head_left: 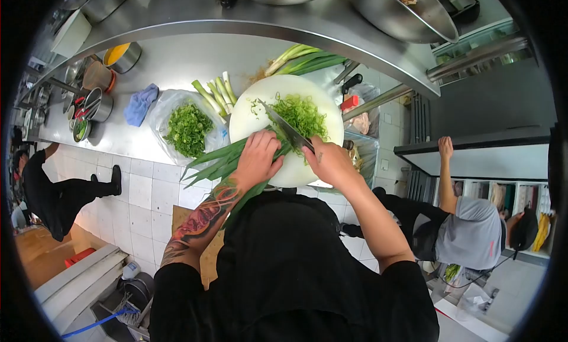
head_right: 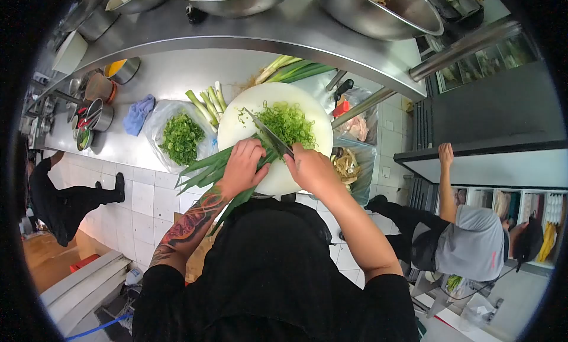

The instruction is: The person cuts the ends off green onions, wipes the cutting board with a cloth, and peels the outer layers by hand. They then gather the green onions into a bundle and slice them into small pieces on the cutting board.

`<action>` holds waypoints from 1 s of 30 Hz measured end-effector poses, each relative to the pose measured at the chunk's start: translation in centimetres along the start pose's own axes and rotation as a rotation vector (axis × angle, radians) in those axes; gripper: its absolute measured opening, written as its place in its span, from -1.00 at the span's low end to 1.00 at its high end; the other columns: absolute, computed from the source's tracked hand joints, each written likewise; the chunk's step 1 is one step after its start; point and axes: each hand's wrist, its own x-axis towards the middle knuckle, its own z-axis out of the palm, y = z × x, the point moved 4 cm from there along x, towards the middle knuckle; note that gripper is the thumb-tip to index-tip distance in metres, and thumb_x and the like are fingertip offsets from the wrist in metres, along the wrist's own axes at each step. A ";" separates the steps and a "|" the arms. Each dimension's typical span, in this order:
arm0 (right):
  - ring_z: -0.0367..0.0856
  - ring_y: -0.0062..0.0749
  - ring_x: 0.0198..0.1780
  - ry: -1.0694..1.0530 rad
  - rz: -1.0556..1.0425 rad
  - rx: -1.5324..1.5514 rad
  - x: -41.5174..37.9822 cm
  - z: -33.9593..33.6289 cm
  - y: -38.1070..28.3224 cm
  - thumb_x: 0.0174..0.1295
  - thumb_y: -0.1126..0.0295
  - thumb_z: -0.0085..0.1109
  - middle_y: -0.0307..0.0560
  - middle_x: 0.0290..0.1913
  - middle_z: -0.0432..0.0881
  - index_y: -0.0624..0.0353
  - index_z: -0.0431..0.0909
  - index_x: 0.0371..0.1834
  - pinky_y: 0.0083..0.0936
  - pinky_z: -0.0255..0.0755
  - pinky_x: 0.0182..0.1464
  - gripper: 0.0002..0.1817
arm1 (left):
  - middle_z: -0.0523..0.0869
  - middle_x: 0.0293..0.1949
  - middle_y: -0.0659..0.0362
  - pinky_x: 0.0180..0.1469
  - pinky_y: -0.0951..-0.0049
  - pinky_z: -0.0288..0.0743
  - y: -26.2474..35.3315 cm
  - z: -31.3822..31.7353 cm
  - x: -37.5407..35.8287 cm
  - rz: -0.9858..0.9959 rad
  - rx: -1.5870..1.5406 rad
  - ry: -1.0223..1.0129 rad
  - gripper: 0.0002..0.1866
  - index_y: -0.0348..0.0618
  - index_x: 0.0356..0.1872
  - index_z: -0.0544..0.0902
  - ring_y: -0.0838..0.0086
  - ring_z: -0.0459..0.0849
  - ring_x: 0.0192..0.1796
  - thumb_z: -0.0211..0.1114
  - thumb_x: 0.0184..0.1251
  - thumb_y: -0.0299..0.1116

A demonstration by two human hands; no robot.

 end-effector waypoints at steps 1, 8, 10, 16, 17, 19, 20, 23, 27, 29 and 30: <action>0.80 0.30 -0.25 0.005 -0.024 -0.038 -0.7 -0.3 -0.4 0.60 0.11 0.14 0.31 -0.36 0.77 0.27 0.57 -0.07 0.14 0.65 -0.15 -0.63 | 0.56 0.11 -0.03 0.39 0.00 0.36 0.3 -0.3 0.1 0.005 0.034 -0.024 -0.61 -0.17 0.01 0.55 -0.02 0.52 0.29 0.47 0.25 -0.29; 0.79 0.24 -0.35 0.051 -0.102 -0.144 -2.9 0.2 -1.5 0.60 0.16 0.15 0.22 -0.44 0.76 0.29 0.57 -0.11 0.11 0.63 -0.22 -0.66 | 0.58 0.17 0.00 0.43 -0.02 0.28 0.6 -0.4 -0.2 0.022 0.142 -0.043 -0.59 -0.16 0.04 0.56 0.04 0.51 0.35 0.43 0.26 -0.21; 0.80 0.25 -0.32 0.011 -0.087 -0.145 -3.8 -0.7 -2.2 0.60 0.16 0.14 0.23 -0.43 0.76 0.29 0.57 -0.11 0.11 0.63 -0.21 -0.66 | 0.58 0.17 0.00 0.42 0.00 0.29 0.5 -0.4 -0.2 -0.002 0.117 -0.061 -0.58 -0.17 0.05 0.55 0.04 0.51 0.35 0.43 0.24 -0.24; 0.83 0.22 -0.20 -0.048 -0.036 -0.129 0.8 2.7 -1.0 0.58 0.18 0.14 0.28 -0.35 0.78 0.32 0.58 -0.14 0.10 0.66 -0.12 -0.65 | 0.58 0.15 0.02 0.39 0.06 0.32 0.1 -0.1 -0.2 -0.013 0.102 -0.048 -0.59 -0.16 0.05 0.56 0.07 0.52 0.34 0.42 0.23 -0.25; 0.83 0.22 -0.19 -0.050 -0.040 -0.129 2.1 3.1 -0.6 0.58 0.17 0.14 0.28 -0.34 0.78 0.32 0.59 -0.13 0.09 0.66 -0.10 -0.65 | 0.58 0.15 0.02 0.39 0.06 0.32 -0.1 -0.1 -0.1 -0.016 0.110 -0.041 -0.59 -0.16 0.05 0.56 0.07 0.52 0.34 0.42 0.23 -0.25; 0.83 0.23 -0.19 -0.044 -0.056 -0.124 1.1 0.0 -1.8 0.59 0.16 0.12 0.28 -0.32 0.79 0.30 0.61 -0.11 0.07 0.66 -0.08 -0.65 | 0.56 0.15 0.00 0.41 0.02 0.32 0.1 -0.2 -0.2 -0.003 0.068 -0.032 -0.58 -0.18 0.04 0.54 0.02 0.51 0.33 0.45 0.22 -0.29; 0.82 0.24 -0.18 -0.084 -0.049 -0.146 0.0 -1.3 -2.4 0.59 0.15 0.12 0.28 -0.31 0.79 0.29 0.61 -0.12 0.09 0.65 -0.08 -0.65 | 0.56 0.15 0.00 0.41 0.02 0.32 0.0 -0.2 -0.1 -0.005 0.069 -0.028 -0.58 -0.18 0.04 0.54 0.02 0.51 0.33 0.45 0.22 -0.29; 0.82 0.24 -0.18 -0.136 -0.036 -0.183 -0.9 -0.6 -2.7 0.58 0.16 0.13 0.26 -0.31 0.79 0.28 0.61 -0.14 0.10 0.65 -0.09 -0.65 | 0.56 0.16 -0.01 0.40 0.01 0.33 0.0 0.0 -0.5 -0.026 0.070 -0.020 -0.58 -0.18 0.04 0.54 0.01 0.51 0.33 0.46 0.22 -0.29; 0.81 0.27 -0.16 -0.074 -0.010 -0.118 1.8 2.0 -1.7 0.58 0.17 0.14 0.26 -0.30 0.80 0.28 0.62 -0.14 0.12 0.64 -0.07 -0.66 | 0.56 0.15 -0.02 0.40 0.00 0.34 -0.1 0.0 -0.3 -0.019 0.054 -0.014 -0.58 -0.18 0.04 0.54 0.00 0.51 0.32 0.46 0.22 -0.30; 0.81 0.28 -0.16 -0.078 -0.020 -0.115 0.8 -0.1 -2.4 0.58 0.17 0.14 0.26 -0.30 0.80 0.28 0.62 -0.14 0.12 0.64 -0.07 -0.66 | 0.56 0.15 -0.02 0.40 0.00 0.34 -0.2 -0.1 -0.4 -0.009 0.045 -0.015 -0.58 -0.18 0.03 0.54 -0.01 0.51 0.32 0.46 0.22 -0.30; 0.81 0.29 -0.16 -0.107 -0.022 -0.135 -0.5 -1.2 -2.8 0.58 0.15 0.14 0.27 -0.29 0.80 0.27 0.61 -0.13 0.13 0.64 -0.07 -0.65 | 0.55 0.15 -0.02 0.40 0.00 0.34 -0.2 -0.1 -0.4 -0.016 0.053 -0.018 -0.58 -0.19 0.03 0.54 -0.01 0.51 0.32 0.46 0.22 -0.30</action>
